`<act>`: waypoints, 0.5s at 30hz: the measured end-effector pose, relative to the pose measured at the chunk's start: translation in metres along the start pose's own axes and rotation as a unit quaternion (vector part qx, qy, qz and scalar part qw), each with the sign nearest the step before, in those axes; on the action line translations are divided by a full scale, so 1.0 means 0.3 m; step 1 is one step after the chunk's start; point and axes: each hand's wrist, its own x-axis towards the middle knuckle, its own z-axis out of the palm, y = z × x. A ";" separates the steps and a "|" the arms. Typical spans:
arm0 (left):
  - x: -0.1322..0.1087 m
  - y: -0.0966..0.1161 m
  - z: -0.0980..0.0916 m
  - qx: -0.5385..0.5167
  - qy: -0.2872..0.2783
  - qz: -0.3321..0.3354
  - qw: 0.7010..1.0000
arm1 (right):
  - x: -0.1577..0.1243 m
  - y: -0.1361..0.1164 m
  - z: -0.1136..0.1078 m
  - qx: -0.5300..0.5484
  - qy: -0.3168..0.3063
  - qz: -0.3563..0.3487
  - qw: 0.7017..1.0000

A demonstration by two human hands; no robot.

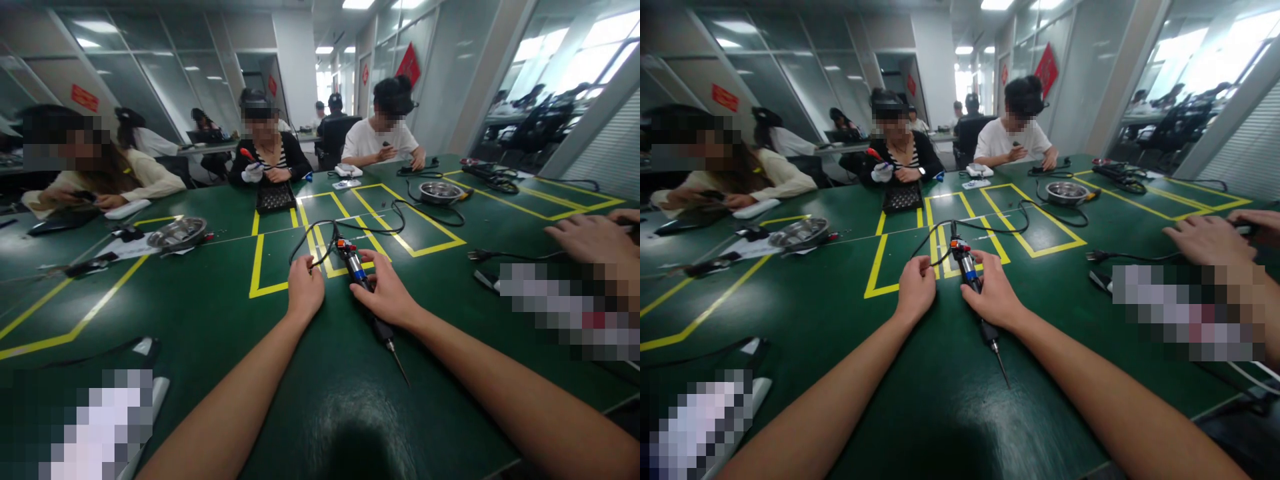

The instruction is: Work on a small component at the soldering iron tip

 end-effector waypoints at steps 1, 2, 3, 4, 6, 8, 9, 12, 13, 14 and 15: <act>-0.004 0.003 0.004 -0.024 0.000 0.008 1.000 | -0.002 -0.004 0.000 0.002 -0.007 -0.004 1.000; -0.008 0.006 0.011 -0.066 -0.012 0.011 0.998 | -0.004 -0.009 0.001 0.004 -0.012 -0.009 1.000; -0.013 0.010 0.019 -0.123 -0.037 0.004 0.992 | -0.007 -0.014 0.003 0.006 -0.015 -0.015 1.000; -0.016 0.014 0.029 -0.191 -0.068 -0.016 0.979 | -0.009 -0.018 0.006 0.008 -0.016 -0.021 1.000; -0.020 0.018 0.046 -0.320 -0.126 -0.071 0.936 | -0.013 -0.024 0.011 0.011 -0.016 -0.029 0.999; -0.020 0.020 0.056 -0.399 -0.156 -0.116 0.896 | -0.014 -0.026 0.016 0.014 -0.019 -0.028 0.999; -0.019 0.019 0.057 -0.421 -0.164 -0.130 0.883 | -0.014 -0.025 0.018 0.016 -0.021 -0.026 0.999; -0.016 0.019 0.054 -0.442 -0.185 -0.137 0.867 | -0.014 -0.021 0.020 0.021 -0.021 -0.019 0.999; -0.015 0.019 0.053 -0.444 -0.189 -0.134 0.866 | -0.014 -0.020 0.020 0.021 -0.022 -0.016 0.999; -0.015 0.019 0.051 -0.445 -0.193 -0.132 0.865 | -0.015 -0.019 0.020 0.024 -0.024 -0.011 0.999; -0.014 0.020 0.050 -0.447 -0.195 -0.132 0.863 | -0.016 -0.019 0.020 0.028 -0.030 -0.005 0.999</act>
